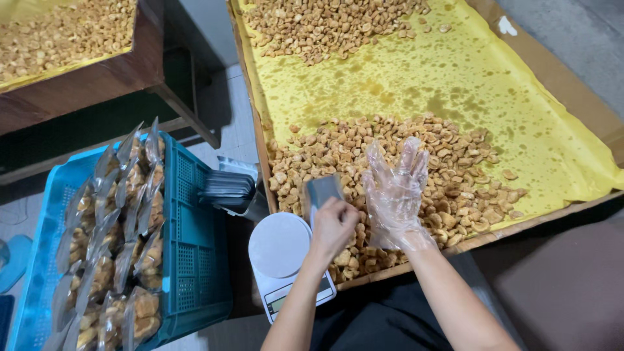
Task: The person fills a plastic pouch with pieces of food from a large tray, weighs the pouch on a digital scale, and places it into a crate with other filled pouches.
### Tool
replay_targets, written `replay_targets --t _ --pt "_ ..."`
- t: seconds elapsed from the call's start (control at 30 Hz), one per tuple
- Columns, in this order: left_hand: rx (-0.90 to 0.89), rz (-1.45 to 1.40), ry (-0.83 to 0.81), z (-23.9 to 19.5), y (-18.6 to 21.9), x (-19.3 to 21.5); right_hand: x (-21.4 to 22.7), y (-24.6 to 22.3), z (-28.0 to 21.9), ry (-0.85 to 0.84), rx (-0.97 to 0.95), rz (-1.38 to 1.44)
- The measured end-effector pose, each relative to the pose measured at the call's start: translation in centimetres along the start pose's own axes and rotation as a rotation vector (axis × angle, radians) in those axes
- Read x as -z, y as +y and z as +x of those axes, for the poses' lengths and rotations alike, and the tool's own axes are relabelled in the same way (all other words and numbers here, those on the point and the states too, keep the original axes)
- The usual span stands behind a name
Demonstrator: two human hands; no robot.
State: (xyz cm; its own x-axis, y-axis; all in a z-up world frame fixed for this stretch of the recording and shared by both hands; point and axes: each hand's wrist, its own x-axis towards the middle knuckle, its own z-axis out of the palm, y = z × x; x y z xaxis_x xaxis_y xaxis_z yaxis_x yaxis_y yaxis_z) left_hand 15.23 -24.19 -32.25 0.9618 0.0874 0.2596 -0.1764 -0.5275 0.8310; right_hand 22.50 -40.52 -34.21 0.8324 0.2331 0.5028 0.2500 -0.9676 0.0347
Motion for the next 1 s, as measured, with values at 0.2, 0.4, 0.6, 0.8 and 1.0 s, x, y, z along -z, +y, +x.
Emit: replay_targets --t 0.2,0.4,0.6,0.8,1.0 --pt "0.251 0.172 -0.378 0.7 -0.6 -4.3 -2.9 -0.1 -0.2 0.240 0.025 0.013" --pt "0.364 -0.440 -0.532 0.5 -4.3 -5.2 -0.8 -0.2 -0.1 -0.041 0.148 -0.032" --pt "0.346 -0.427 -0.575 -0.1 -3.7 -4.3 -0.5 -1.8 1.0 -0.225 0.125 -0.120" --pt "0.239 -0.341 -0.593 0.1 -3.4 -4.0 -3.6 -1.5 0.8 -0.383 0.065 -0.099" --pt "-0.116 0.526 -0.253 2.0 1.5 3.5 0.4 0.6 0.6 -0.672 -0.330 0.621"
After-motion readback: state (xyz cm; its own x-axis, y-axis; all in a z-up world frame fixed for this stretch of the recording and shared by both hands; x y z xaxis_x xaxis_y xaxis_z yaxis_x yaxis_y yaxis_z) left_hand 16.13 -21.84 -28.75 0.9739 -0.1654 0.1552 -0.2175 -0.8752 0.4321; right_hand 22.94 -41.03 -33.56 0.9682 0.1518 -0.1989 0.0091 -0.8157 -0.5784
